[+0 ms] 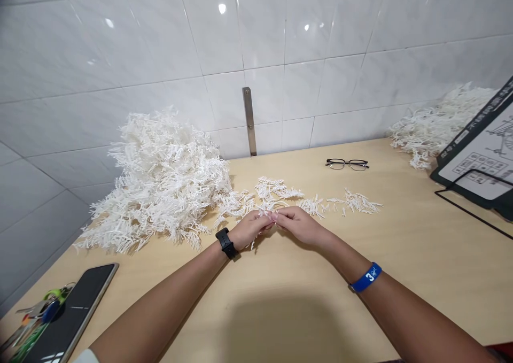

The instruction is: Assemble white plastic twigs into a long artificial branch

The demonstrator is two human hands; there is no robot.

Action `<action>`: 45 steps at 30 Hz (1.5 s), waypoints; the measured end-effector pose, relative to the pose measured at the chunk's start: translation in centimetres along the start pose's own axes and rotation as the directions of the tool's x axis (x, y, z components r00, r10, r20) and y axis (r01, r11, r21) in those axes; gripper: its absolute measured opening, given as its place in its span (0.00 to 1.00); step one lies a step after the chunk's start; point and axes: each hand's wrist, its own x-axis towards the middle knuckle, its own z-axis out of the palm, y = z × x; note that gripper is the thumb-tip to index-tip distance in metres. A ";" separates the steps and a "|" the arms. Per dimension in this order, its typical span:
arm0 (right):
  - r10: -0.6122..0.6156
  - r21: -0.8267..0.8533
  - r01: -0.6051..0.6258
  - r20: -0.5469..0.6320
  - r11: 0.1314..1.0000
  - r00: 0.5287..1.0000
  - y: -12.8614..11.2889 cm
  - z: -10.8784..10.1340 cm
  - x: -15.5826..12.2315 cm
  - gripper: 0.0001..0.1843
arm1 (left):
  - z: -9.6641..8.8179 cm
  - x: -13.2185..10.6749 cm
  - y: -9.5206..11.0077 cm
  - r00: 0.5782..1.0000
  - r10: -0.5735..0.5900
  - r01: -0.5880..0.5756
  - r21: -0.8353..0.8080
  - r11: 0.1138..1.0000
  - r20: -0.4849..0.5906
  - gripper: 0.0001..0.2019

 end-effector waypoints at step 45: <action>-0.114 -0.595 -0.014 -0.178 0.803 0.977 0.9 -3.4 0.9 0.11 | -4.1 0.0 5.3 0.815 0.267 -0.385 -0.136 0.913 -0.514 0.22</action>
